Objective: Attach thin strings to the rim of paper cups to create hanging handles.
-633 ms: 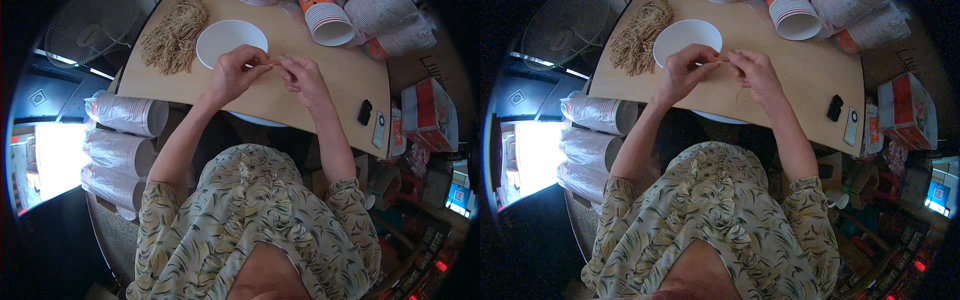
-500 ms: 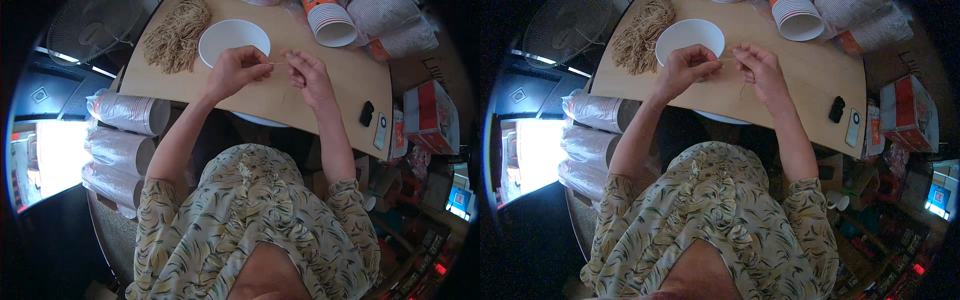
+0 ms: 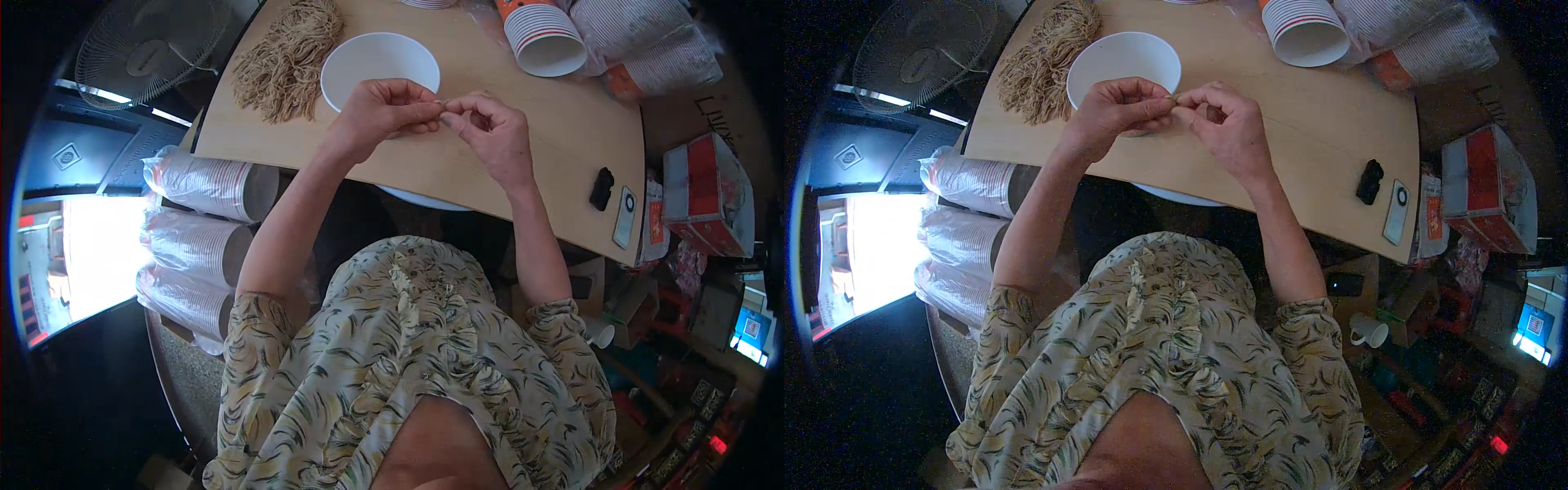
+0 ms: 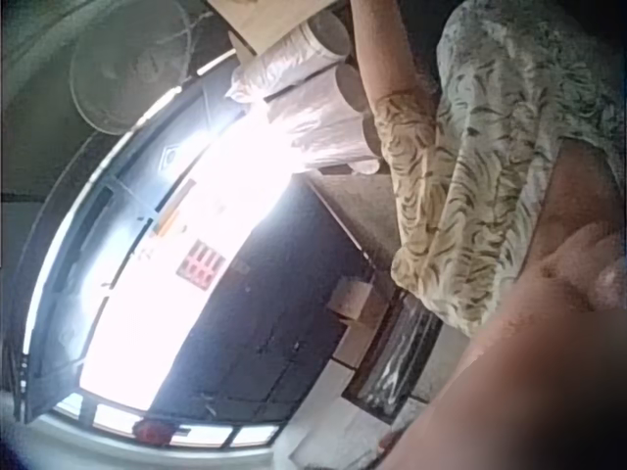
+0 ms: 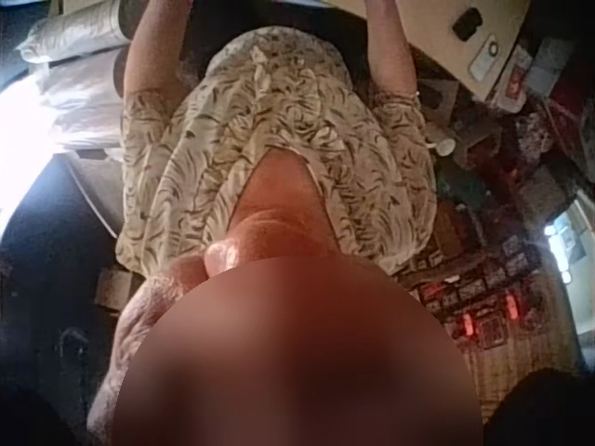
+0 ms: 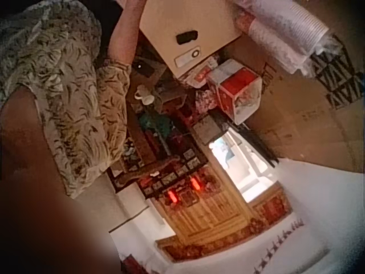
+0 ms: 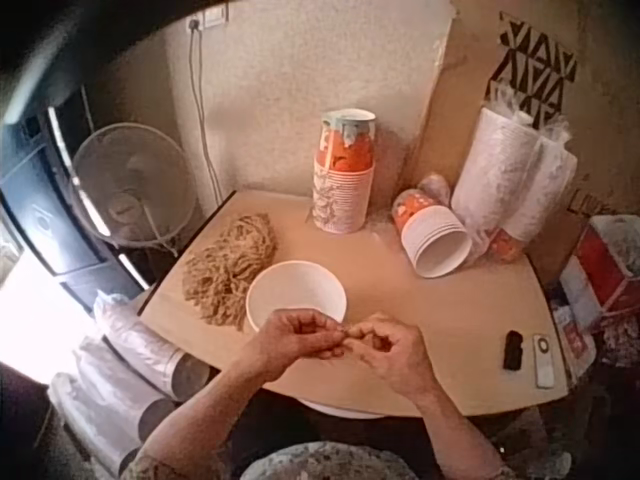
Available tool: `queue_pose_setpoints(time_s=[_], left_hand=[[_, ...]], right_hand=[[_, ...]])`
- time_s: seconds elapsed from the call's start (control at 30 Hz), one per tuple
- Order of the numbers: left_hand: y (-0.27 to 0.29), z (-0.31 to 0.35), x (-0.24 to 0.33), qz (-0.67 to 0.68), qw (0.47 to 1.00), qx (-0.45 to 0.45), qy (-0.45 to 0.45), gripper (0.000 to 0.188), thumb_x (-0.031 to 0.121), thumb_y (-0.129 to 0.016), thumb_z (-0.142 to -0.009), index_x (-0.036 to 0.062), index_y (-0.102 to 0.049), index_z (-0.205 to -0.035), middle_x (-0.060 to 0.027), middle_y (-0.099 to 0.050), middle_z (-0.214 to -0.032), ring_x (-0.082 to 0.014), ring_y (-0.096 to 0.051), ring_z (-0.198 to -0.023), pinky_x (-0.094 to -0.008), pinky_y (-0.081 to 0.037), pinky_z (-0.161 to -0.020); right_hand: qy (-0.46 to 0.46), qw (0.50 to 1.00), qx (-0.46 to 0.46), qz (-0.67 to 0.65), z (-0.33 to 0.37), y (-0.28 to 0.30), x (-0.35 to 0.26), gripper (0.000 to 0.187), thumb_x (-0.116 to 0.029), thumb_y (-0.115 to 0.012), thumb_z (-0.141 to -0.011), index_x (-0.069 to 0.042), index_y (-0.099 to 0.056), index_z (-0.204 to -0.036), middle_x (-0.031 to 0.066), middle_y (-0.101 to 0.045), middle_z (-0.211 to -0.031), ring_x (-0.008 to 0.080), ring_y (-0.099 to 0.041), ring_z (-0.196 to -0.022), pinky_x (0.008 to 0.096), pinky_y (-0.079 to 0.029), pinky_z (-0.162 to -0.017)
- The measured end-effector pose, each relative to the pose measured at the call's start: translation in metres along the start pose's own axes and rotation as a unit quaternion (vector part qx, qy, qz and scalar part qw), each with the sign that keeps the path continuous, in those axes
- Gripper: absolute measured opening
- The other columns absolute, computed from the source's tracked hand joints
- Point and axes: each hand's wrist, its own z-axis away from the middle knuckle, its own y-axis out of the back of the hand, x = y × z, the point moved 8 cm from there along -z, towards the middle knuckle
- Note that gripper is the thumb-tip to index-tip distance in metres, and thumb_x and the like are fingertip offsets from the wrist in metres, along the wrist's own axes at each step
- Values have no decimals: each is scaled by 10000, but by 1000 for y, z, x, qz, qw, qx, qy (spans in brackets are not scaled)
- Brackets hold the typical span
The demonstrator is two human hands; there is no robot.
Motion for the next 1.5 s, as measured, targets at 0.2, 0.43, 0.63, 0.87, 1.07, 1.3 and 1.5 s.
queue_pose_setpoints(time_s=[0.2, 0.43, 0.63, 0.87, 1.07, 1.3, 1.5], left_hand=[[0, 1, 1, -16, 1000, 12, -4, 199, 91, -763, -948, -45, -722, -1088, -97, -751, -972, -144, -745, -873, -241, -625, -824], [1, 0, 0, 1, 1000, 21, -6, 177, 60, -740, -952, -55, -712, -1084, -107, -751, -984, -160, -753, -915, -255, -628, -851], [0, 3, 1, -49, 997, 45, -24, 189, 73, -754, -938, -57, -718, -1071, -112, -764, -965, -158, -755, -887, -255, -621, -832], [-7, 9, 4, -118, 990, 53, -48, 218, 76, -788, -897, -50, -751, -1071, -100, -782, -944, -127, -749, -884, -264, -609, -818], [-10, 11, 1, -138, 989, 30, -41, 246, 77, -771, -931, -59, -729, -1131, -117, -777, -1016, -156, -744, -949, -280, -592, -884], [-12, 12, 1, -136, 989, 14, -61, 206, 89, -771, -935, -40, -750, -1094, -112, -778, -1005, -139, -740, -928, -273, -602, -874], [-9, 13, 0, -109, 992, 31, -57, 224, 118, -766, -949, -62, -747, -1081, -102, -777, -952, -132, -743, -883, -275, -618, -835]], right_hand=[[-9, 1000, 12, 3, 0, -2, 5, 87, -59, -780, -903, -9, -743, -964, -24, -654, -823, 36, -517, -673, 228, -431, -592], [-22, 1000, 10, -6, 1, -5, 7, 71, -65, -751, -950, -2, -727, -972, -76, -626, -794, -6, -499, -682, 194, -413, -596], [-55, 996, -2, -63, 4, -10, 13, 112, -109, -732, -969, 3, -729, -981, -66, -627, -797, -4, -501, -685, 186, -391, -592], [-166, 965, -5, -202, 7, -15, 36, 155, -157, -744, -957, -3, -733, -948, -26, -630, -778, 22, -452, -600, 210, -320, -535], [-192, 940, -23, -283, 12, -17, 40, 180, -173, -753, -955, 6, -736, -954, 10, -646, -773, 32, -451, -576, 214, -310, -514], [-167, 952, -32, -255, 15, -14, 34, 283, -240, -668, -1029, 31, -733, -983, 41, -659, -798, 42, -451, -569, 221, -318, -505], [-150, 962, -28, -225, 18, -12, 19, 347, -286, -590, -1072, 26, -731, -1012, 56, -677, -827, 43, -475, -577, 216, -343, -509]])
